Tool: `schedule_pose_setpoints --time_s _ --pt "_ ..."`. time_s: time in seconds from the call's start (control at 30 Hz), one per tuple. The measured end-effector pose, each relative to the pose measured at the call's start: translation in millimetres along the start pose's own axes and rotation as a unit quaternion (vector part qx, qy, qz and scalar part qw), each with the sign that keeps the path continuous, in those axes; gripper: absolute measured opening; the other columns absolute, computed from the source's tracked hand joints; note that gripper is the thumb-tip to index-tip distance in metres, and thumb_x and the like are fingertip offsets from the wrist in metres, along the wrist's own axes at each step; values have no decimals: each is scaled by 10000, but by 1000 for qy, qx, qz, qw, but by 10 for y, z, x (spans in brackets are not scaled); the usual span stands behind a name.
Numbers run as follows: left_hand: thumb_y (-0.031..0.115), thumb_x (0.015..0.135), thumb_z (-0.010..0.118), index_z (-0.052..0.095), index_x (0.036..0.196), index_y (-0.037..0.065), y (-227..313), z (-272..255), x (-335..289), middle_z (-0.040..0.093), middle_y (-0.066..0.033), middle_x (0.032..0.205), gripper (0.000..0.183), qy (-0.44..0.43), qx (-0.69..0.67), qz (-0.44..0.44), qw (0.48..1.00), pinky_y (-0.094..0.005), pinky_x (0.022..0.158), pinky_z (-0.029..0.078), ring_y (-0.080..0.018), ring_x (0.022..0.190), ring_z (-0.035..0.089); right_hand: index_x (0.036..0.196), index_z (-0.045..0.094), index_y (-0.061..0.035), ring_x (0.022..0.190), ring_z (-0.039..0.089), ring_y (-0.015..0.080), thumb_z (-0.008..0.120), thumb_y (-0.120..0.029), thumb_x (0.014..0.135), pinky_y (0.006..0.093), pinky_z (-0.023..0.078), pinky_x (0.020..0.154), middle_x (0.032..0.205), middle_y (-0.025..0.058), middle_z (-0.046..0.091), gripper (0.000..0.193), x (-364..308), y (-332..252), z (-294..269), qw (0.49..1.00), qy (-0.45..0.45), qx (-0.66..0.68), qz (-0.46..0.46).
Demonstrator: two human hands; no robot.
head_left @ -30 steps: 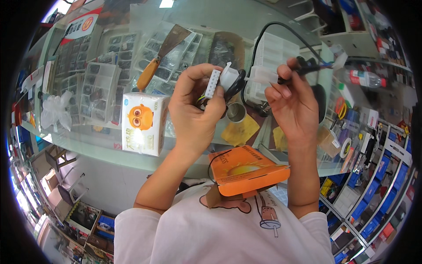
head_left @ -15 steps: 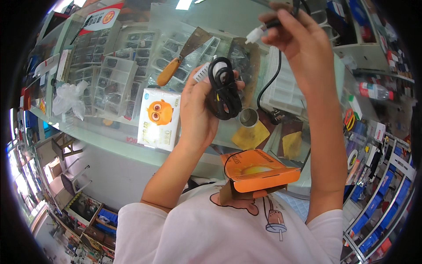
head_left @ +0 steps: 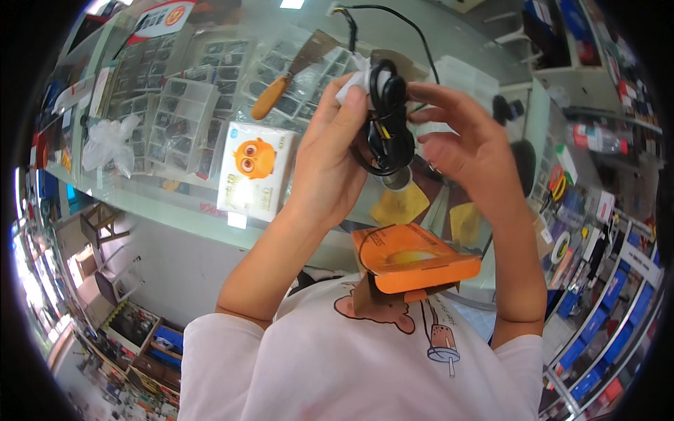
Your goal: The person assembles a small black electronic device by aligning and snapping its two halves together, then places it into an orange box with a power cord and closes the box. The person then walks away from the workbench.
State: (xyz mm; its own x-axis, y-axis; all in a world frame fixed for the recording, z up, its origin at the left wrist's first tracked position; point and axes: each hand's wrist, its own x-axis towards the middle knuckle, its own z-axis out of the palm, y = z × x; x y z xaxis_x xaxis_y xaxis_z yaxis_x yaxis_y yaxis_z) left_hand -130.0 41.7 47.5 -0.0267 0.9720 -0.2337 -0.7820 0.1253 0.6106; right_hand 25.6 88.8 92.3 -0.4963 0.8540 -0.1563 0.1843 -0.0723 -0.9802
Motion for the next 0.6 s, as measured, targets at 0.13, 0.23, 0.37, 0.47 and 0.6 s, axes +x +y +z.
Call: schedule_pose_setpoints --time_s 0.13,0.23,0.37,0.47,0.6 --pt "396 957 444 395 1314 20 81 453 -123 512 -129 1262 521 -87 144 5 986 -365 935 443 -221 1101 537 1250 498 19 1010 532 125 684 -145 776 248 428 829 1167 72 569 534 -361 -196 -16 975 57 -202 -68" --pt "464 905 497 334 1365 38 33 574 -320 443 -155 1325 647 -118 238 41 963 -409 991 378 -270 1182 470 1200 531 25 970 547 109 639 -119 804 223 422 810 1113 74 595 435 -581 -100 -39 982 87 -59 -154" --pt "554 816 588 265 1415 71 141 682 -639 349 -185 1395 834 -115 369 152 910 -465 1061 278 -338 1278 370 1183 510 56 871 605 165 558 -176 851 262 474 780 994 132 628 408 -888 -183 -18 976 191 76 -67" --pt "373 729 704 530 1145 139 385 363 -896 414 -182 1328 507 -279 541 228 760 -553 1038 270 -348 1233 416 1198 491 74 869 631 227 543 -318 848 299 500 795 994 185 630 528 -1487 -211 -338 961 267 66 11" --pt "84 683 750 706 955 130 353 133 -1351 472 -205 1258 279 -347 671 200 624 -560 1021 296 -353 1197 454 1173 509 51 890 602 176 666 -277 714 295 483 822 1066 131 593 586 -2013 -346 -138 945 322 29 54"
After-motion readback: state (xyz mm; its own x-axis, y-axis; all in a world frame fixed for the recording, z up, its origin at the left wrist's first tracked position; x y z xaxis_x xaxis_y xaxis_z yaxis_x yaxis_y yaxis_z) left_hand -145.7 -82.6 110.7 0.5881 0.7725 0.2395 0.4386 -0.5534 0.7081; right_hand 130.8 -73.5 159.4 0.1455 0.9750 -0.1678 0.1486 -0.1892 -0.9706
